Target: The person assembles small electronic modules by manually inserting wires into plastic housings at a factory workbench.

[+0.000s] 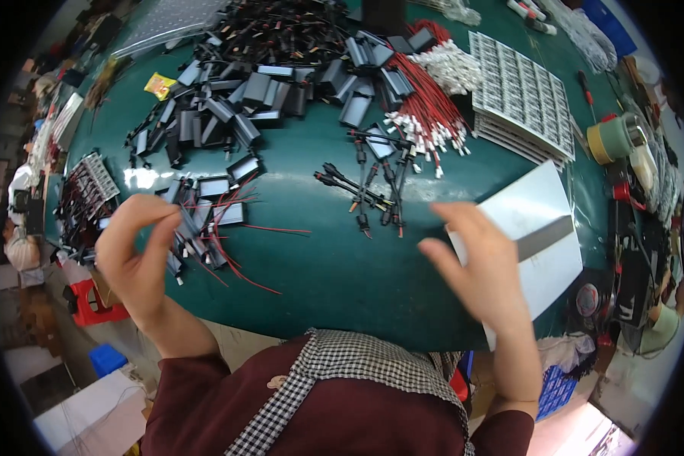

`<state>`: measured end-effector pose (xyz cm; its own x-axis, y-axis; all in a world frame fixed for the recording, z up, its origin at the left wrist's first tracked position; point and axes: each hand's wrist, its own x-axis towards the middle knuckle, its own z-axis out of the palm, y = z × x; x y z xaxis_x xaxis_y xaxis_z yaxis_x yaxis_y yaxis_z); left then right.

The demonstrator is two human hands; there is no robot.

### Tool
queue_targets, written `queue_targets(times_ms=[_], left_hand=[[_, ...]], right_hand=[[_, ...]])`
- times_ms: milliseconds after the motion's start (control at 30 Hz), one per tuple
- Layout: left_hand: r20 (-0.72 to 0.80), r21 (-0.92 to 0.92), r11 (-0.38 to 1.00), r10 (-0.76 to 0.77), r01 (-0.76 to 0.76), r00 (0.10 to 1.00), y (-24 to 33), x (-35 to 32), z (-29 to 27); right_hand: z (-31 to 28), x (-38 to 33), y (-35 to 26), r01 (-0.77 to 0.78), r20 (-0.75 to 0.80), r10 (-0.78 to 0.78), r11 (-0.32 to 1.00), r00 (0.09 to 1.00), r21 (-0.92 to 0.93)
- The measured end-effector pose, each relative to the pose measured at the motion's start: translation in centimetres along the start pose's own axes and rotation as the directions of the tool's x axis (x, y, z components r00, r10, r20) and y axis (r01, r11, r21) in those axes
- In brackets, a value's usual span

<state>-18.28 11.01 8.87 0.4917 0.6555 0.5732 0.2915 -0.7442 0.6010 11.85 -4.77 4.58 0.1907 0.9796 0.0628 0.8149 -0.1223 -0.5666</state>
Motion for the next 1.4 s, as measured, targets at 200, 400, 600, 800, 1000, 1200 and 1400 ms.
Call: queue_targets(times_ms=[200,400,600,800,1000,1200,1400], left_hand=[[0.513,0.390,0.921,-0.237,0.022,0.825,-3.6,-2.3,4.5],[0.578,0.399,0.913,-0.327,0.091,0.748,-4.1,-1.5,6.3],[0.176,0.464,0.831,-0.425,0.306,0.888,-11.0,1.1,6.6],[0.374,0.238,0.788,-0.614,0.568,0.695,-11.2,2.1,6.0],[0.402,0.362,0.839,-0.533,0.405,0.745,-10.8,1.3,6.3],[0.358,0.305,0.827,-0.560,0.473,0.747,-10.1,1.0,5.9],[0.120,0.021,0.893,-0.449,0.450,0.886,-11.1,0.6,6.0]], right_hand=[[1.0,4.8,5.4,-0.157,-0.005,0.158,0.976,0.987,-0.154],[3.5,6.9,6.8,-0.090,-0.026,0.087,0.923,0.996,-0.373],[3.1,7.0,6.7,-0.177,-0.072,0.165,0.955,0.984,-0.238],[1.9,5.5,6.1,-0.244,-0.071,0.236,0.960,0.969,-0.138],[1.3,5.2,6.4,-0.282,-0.108,0.278,0.959,0.954,-0.015],[-0.1,1.4,2.0,-0.314,0.039,0.321,0.885,0.946,0.343],[3.0,-5.9,-1.8,-0.068,0.162,0.083,0.993,0.983,-0.093]])
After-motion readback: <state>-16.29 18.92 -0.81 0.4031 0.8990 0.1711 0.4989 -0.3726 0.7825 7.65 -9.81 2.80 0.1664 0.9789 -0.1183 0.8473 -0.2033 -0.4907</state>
